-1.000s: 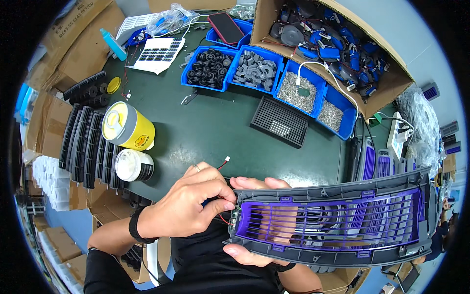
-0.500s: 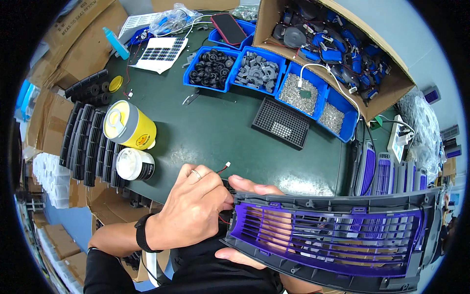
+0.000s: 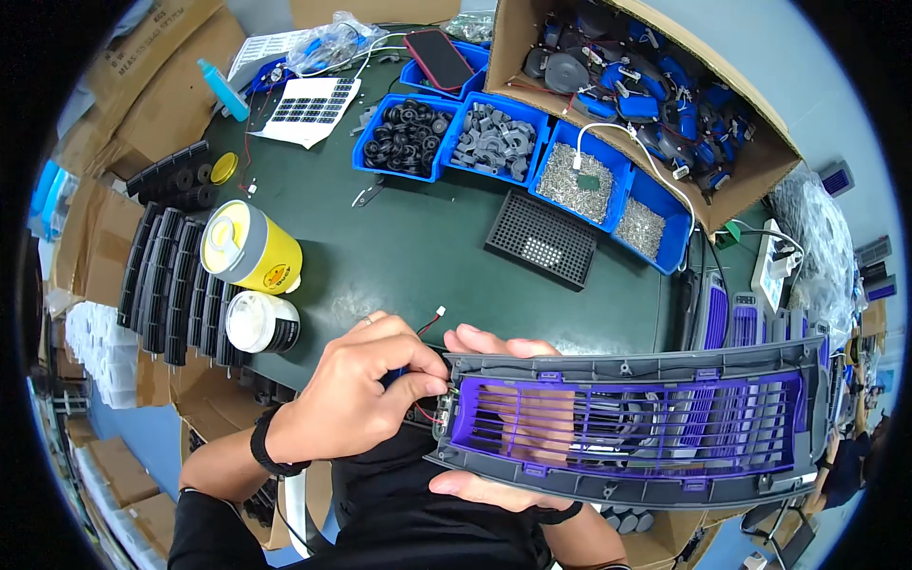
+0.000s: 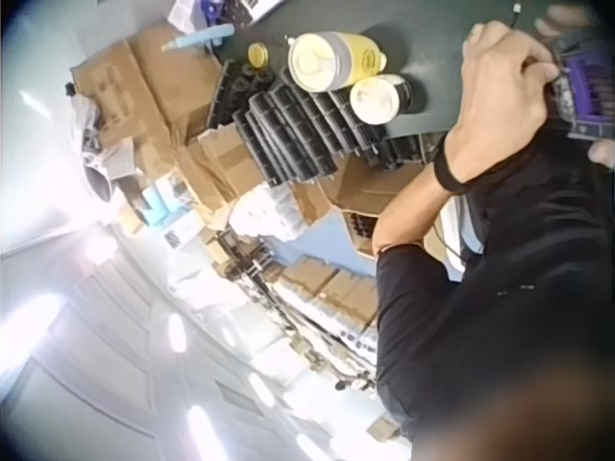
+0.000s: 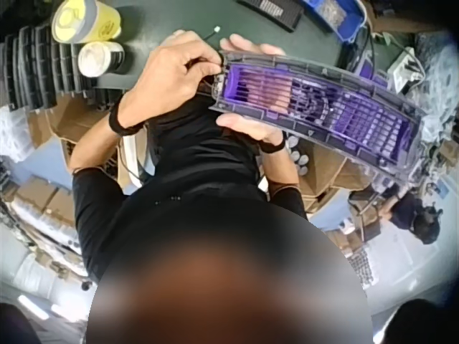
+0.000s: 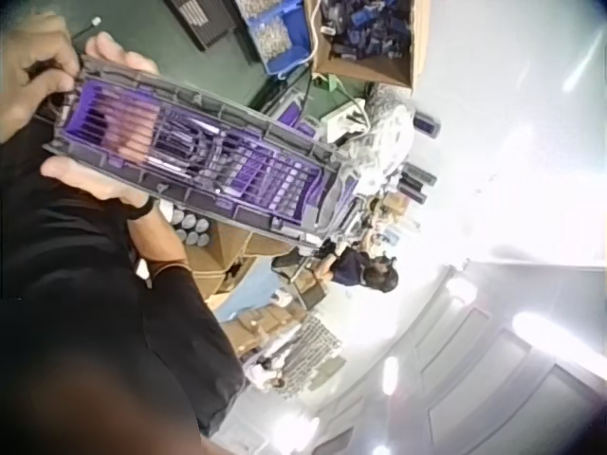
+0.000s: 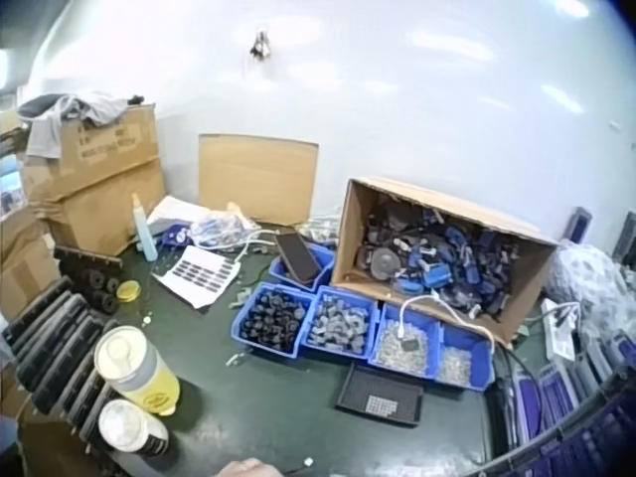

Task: The person assembles a grey electronic device by inserting small components and securing them with a power drill. They attach a purple internal grid and a grey outer casing, connecting internal wires and tightening screws to complete the unit.

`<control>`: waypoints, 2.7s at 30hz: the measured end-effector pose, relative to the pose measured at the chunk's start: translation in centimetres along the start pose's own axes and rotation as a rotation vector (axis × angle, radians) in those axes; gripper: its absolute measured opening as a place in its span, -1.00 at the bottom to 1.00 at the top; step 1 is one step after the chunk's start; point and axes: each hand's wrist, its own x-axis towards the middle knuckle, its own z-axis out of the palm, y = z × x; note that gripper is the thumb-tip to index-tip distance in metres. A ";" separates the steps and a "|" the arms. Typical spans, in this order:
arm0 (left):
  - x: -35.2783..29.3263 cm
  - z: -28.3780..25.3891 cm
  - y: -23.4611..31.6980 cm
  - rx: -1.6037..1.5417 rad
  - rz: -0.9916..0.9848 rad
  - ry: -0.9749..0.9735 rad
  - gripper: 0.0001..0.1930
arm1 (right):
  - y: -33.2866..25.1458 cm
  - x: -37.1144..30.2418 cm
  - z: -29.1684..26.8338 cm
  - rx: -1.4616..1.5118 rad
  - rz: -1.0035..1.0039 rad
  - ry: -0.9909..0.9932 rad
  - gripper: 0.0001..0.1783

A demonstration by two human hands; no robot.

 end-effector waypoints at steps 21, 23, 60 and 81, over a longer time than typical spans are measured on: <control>0.2 0.9 0.5 -0.053 -0.098 -0.046 -0.91 | 0.2 -0.2 -0.4 -0.045 0.001 0.001 0.27; 0.4 0.2 0.8 -0.162 -0.177 -0.050 -0.89 | 0.2 0.0 -0.4 -0.055 -0.014 -0.006 0.26; 3.3 -2.0 -6.0 -0.670 -0.274 -0.542 -0.61 | 0.5 -0.4 0.0 -0.326 0.021 0.026 0.30; 0.0 -0.3 -2.7 -0.004 0.166 -0.150 -0.91 | -1.9 0.7 1.2 -0.929 -0.018 -0.159 0.37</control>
